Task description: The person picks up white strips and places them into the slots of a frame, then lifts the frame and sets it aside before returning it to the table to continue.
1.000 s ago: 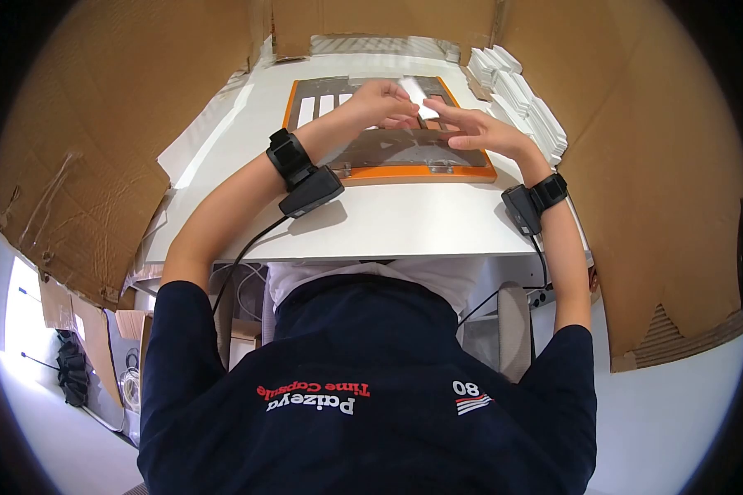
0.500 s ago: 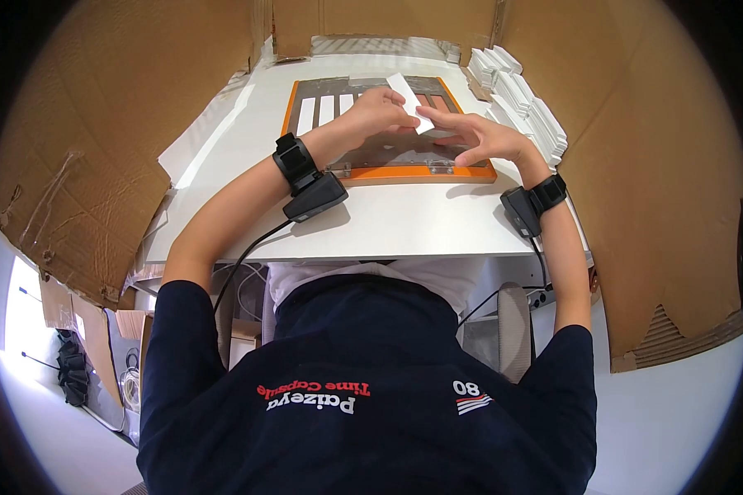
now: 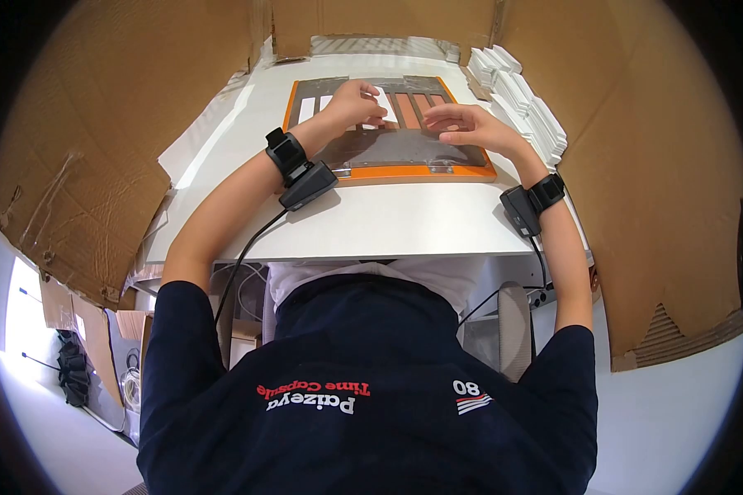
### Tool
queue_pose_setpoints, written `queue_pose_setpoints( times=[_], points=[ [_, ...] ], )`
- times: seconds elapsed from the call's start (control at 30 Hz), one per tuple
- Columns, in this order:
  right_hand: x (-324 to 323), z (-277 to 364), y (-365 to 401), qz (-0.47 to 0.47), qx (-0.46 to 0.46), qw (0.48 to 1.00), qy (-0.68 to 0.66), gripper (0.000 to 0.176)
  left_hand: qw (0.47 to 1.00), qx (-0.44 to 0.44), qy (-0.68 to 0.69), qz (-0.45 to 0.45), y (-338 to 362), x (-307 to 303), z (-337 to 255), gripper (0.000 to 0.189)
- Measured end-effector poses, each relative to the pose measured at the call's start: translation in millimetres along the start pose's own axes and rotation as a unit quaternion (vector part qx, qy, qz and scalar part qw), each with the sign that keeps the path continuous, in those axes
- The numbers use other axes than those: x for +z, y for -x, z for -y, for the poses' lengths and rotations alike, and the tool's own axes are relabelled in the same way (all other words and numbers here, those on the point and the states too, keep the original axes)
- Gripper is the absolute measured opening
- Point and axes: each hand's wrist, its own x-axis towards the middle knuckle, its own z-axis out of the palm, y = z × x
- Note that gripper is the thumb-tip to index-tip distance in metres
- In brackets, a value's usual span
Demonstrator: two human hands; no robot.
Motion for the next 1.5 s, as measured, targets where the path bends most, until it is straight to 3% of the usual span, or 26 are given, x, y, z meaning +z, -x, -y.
queue_pose_setpoints(
  times=[0.23, 0.53, 0.63, 0.93, 1.23, 1.5],
  points=[
    [0, -2, 0, 0.018, 0.010, 1.000, 0.007, 0.046, 0.996, 0.032, -0.079, 0.002, -6, 3, 11, 0.027],
    [0, 1, 1, 0.037, 0.021, 0.999, 0.031, 0.044, 0.994, 0.035, -0.106, 0.002, -1, 4, 7, 0.022],
    [0, 2, 2, 0.040, 0.022, 0.999, 0.028, 0.043, 0.995, 0.065, -0.077, -0.002, -7, 3, 15, 0.025],
    [-1, 1, 1, 0.044, 0.020, 0.998, 0.029, 0.045, 0.994, 0.032, -0.056, 0.090, -7, -1, 13, 0.024],
    [-1, -2, 1, 0.043, 0.022, 0.998, 0.033, 0.045, 0.993, 0.073, -0.088, 0.041, -5, 0, 13, 0.022],
    [-1, -2, 1, 0.043, 0.026, 0.998, 0.047, 0.045, 0.986, 0.042, -0.159, 0.030, -6, -2, 10, 0.029]
  ],
)
